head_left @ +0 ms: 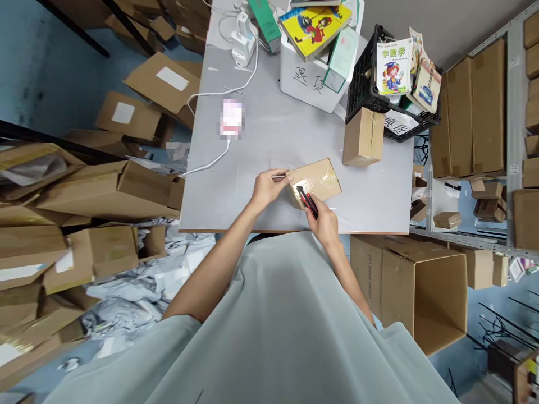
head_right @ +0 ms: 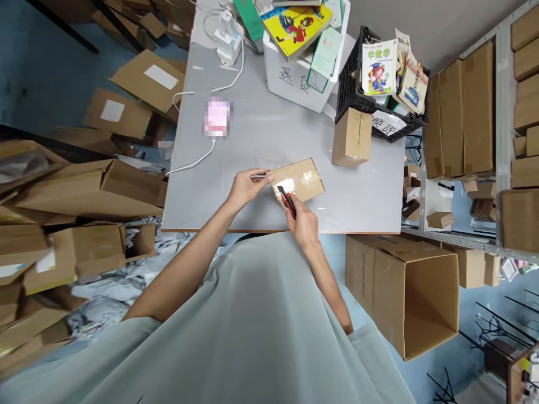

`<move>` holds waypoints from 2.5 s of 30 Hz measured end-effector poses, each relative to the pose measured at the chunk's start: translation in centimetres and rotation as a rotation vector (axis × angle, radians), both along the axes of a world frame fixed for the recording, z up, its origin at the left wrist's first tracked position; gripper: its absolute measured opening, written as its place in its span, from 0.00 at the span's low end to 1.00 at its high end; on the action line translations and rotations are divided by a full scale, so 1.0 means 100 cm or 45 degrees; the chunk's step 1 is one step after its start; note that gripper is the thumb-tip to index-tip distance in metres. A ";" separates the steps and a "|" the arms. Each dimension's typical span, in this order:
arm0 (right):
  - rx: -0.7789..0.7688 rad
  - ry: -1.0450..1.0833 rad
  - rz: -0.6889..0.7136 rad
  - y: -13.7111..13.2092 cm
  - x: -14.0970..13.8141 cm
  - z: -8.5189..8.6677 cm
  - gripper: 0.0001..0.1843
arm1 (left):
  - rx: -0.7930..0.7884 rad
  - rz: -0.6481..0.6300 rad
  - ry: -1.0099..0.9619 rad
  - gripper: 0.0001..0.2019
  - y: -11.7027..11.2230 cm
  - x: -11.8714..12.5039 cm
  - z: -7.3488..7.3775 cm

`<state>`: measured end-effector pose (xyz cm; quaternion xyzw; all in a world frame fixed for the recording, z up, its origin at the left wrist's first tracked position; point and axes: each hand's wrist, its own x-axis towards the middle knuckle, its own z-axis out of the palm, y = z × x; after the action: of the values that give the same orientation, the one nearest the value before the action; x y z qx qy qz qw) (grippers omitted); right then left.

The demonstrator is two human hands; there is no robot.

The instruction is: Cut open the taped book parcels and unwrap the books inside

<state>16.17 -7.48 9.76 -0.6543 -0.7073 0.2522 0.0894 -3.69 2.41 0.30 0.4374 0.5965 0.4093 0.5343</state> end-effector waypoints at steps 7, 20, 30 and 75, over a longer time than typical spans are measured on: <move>-0.181 -0.364 0.038 0.011 -0.025 0.017 0.30 | 0.020 -0.023 -0.038 0.30 0.001 -0.002 -0.005; -0.397 -0.576 0.215 0.028 -0.046 0.060 0.31 | 0.056 -0.058 -0.114 0.34 0.000 -0.016 -0.010; -0.465 -0.622 0.128 0.025 -0.069 0.066 0.33 | 0.008 -0.066 -0.019 0.20 0.005 -0.001 -0.007; -0.662 -0.535 0.147 -0.013 -0.043 0.084 0.31 | -0.043 -0.074 0.189 0.20 -0.001 0.015 0.008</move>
<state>11.87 -8.82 18.19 -0.6517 -0.6583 0.2883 -0.2426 -2.19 2.29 1.10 0.4746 0.6283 0.3499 0.5075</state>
